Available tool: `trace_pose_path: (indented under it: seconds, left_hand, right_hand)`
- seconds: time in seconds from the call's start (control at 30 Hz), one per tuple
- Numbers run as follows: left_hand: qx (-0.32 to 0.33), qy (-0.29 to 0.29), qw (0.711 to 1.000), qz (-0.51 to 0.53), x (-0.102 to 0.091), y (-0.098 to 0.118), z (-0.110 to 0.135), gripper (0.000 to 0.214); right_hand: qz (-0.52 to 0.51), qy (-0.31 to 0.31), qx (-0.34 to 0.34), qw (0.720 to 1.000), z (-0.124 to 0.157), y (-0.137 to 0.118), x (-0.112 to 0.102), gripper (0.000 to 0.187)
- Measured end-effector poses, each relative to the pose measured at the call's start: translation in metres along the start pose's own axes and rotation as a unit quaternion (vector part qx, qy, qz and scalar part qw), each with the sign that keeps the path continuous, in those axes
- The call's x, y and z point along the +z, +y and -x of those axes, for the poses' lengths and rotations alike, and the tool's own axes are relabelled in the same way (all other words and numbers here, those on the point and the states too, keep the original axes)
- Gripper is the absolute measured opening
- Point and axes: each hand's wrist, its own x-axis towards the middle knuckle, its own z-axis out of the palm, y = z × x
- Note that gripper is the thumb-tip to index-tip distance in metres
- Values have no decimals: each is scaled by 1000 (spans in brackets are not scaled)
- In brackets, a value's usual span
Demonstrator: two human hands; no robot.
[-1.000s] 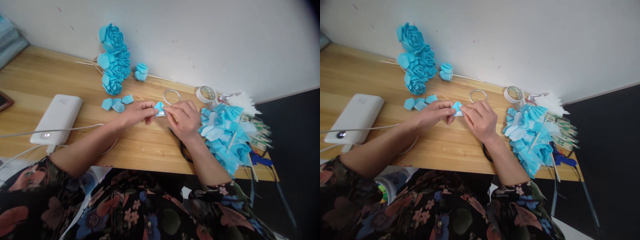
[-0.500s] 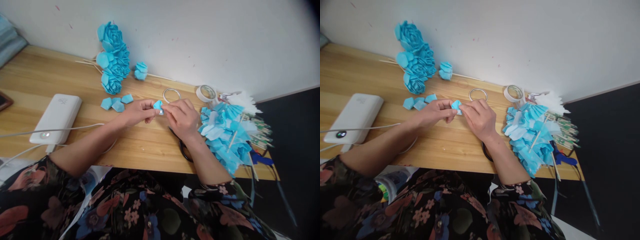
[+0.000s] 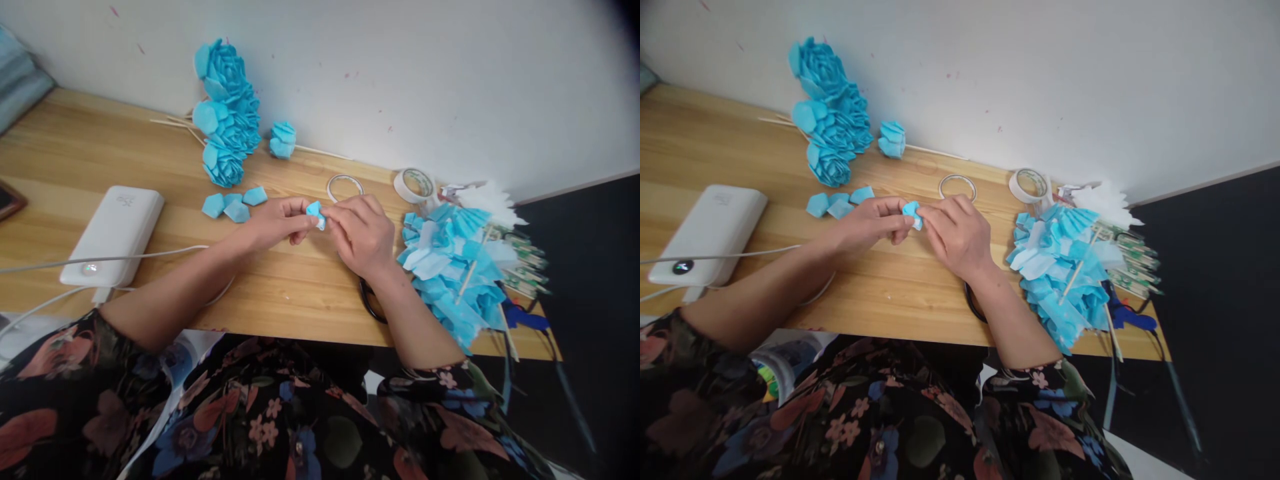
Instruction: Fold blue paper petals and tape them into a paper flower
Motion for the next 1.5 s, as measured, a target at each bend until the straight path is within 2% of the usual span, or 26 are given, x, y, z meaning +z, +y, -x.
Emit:
trace_pose_path:
  seconds: [0.3,0.43,0.5,0.6,0.7,0.77,0.87,1.23,1.33,1.5]
  left_hand:
    - [2,17,1000,7,-1,1,0,18]
    - [1,15,1000,21,-1,-1,-1,18]
    - [-2,16,1000,26,-1,-2,-1,18]
    - [5,12,1000,28,-1,-6,-2,19]
    - [17,2,1000,9,-3,-9,-4,21]
    - [22,0,1000,-7,-4,-10,-5,22]
    - [28,1,999,-23,-4,-9,-5,21]
    - [12,-13,999,-27,0,-3,-4,18]
    - [-3,1,1000,-11,-2,-5,-5,13]
    - [-16,37,998,46,-2,-7,-7,19]
  right_hand:
    - [-20,4,7,1000,0,-1,-3,29]
    - [-42,50,100,993,2,-4,-2,24]
    - [-86,40,164,982,6,-1,3,27]
    - [-217,-21,257,942,13,5,14,40]
    - [-369,-74,322,869,15,8,19,45]
    - [-435,-92,348,825,13,7,17,47]
    - [-473,-100,362,797,9,3,13,48]
    - [-458,-107,357,807,10,2,16,48]
    - [-452,-93,368,807,9,2,15,48]
    - [-448,-72,380,806,8,3,16,47]
